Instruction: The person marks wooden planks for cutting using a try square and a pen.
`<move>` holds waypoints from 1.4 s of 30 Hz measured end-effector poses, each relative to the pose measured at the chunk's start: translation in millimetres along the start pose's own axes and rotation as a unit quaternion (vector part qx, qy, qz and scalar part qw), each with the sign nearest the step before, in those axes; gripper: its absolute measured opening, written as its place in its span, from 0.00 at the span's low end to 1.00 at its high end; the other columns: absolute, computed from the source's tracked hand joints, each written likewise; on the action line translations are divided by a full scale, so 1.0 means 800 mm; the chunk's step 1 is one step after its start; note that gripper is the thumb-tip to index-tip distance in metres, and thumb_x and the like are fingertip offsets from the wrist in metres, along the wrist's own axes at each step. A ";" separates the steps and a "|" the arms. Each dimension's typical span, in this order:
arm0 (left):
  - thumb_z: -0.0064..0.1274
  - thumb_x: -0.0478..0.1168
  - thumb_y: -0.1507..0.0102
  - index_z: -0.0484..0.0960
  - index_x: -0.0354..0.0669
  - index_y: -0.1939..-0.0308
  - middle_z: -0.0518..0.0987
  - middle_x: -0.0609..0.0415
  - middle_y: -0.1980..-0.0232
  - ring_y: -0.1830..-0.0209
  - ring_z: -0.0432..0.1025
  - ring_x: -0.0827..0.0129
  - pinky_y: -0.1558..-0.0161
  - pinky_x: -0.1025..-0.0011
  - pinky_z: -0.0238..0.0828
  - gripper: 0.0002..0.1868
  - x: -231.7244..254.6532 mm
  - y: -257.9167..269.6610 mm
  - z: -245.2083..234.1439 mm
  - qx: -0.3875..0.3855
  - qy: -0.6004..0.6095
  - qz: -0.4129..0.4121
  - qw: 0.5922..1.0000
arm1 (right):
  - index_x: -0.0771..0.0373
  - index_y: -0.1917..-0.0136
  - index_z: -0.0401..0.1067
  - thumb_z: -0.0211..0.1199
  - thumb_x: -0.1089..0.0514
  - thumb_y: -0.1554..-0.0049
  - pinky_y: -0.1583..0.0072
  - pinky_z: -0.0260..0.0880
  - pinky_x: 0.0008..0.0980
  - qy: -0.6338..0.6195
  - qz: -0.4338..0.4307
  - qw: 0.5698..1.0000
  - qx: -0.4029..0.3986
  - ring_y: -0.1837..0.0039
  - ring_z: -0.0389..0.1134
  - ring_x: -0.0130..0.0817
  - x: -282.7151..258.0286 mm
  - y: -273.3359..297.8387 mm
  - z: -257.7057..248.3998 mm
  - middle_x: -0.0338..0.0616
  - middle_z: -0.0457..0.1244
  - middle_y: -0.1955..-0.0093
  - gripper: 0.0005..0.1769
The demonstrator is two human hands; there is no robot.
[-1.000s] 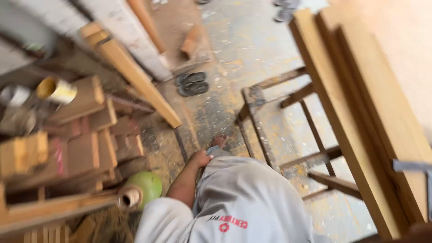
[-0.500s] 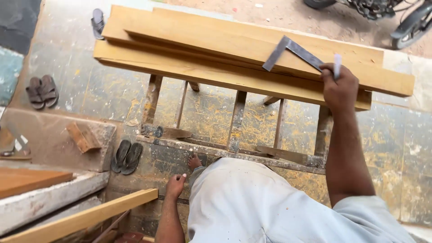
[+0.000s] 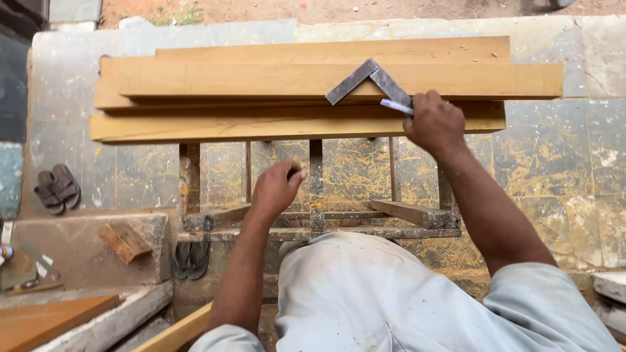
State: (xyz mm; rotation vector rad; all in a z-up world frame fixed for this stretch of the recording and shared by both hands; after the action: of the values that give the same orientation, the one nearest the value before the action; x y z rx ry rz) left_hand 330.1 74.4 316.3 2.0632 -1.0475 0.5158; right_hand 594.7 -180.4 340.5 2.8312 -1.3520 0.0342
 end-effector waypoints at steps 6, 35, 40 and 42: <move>0.64 0.56 0.44 0.72 0.44 0.35 0.71 0.43 0.32 0.32 0.65 0.50 0.32 0.47 0.58 0.38 0.090 -0.169 -0.038 0.181 -0.288 0.319 0.885 | 0.63 0.50 0.70 0.66 0.53 0.48 0.55 0.71 0.46 -0.188 0.233 0.954 -0.020 0.59 0.67 0.40 0.012 0.221 0.055 0.48 0.63 0.57 0.17; 0.61 0.60 0.39 0.76 0.48 0.41 0.83 0.48 0.51 0.52 0.78 0.56 0.53 0.52 0.75 0.29 -0.026 -0.073 0.001 -0.139 -0.366 0.234 0.890 | 0.66 0.39 0.76 0.69 0.55 0.46 0.51 0.73 0.38 -0.289 0.568 0.762 0.114 0.53 0.71 0.37 -0.080 0.535 0.084 0.51 0.70 0.50 0.23; 0.61 0.59 0.35 0.82 0.47 0.47 0.83 0.50 0.52 0.55 0.77 0.55 0.52 0.56 0.72 0.23 -0.040 -0.142 -0.023 0.134 -0.148 0.348 0.916 | 0.66 0.41 0.77 0.71 0.55 0.45 0.50 0.71 0.38 -0.265 0.541 0.789 0.117 0.54 0.71 0.36 -0.071 0.532 0.090 0.49 0.71 0.51 0.20; 0.62 0.57 0.35 0.81 0.46 0.46 0.82 0.50 0.50 0.52 0.76 0.56 0.50 0.56 0.72 0.23 -0.039 -0.157 -0.042 0.160 -0.160 0.306 0.925 | 0.66 0.42 0.77 0.72 0.55 0.45 0.50 0.72 0.37 -0.265 0.535 0.794 0.116 0.53 0.71 0.36 -0.066 0.532 0.094 0.50 0.71 0.51 0.20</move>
State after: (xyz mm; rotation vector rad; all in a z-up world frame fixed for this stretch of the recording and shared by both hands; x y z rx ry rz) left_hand 413.4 164.4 262.0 2.1183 -1.9412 0.7068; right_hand 231.9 -407.9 261.5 1.8013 -3.0373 -0.6603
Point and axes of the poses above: each hand's wrist, its own y-axis away from the middle knuckle, its own z-axis out of the palm, x = y × z, the point moved 3 cm from there along -y, towards the middle knuckle
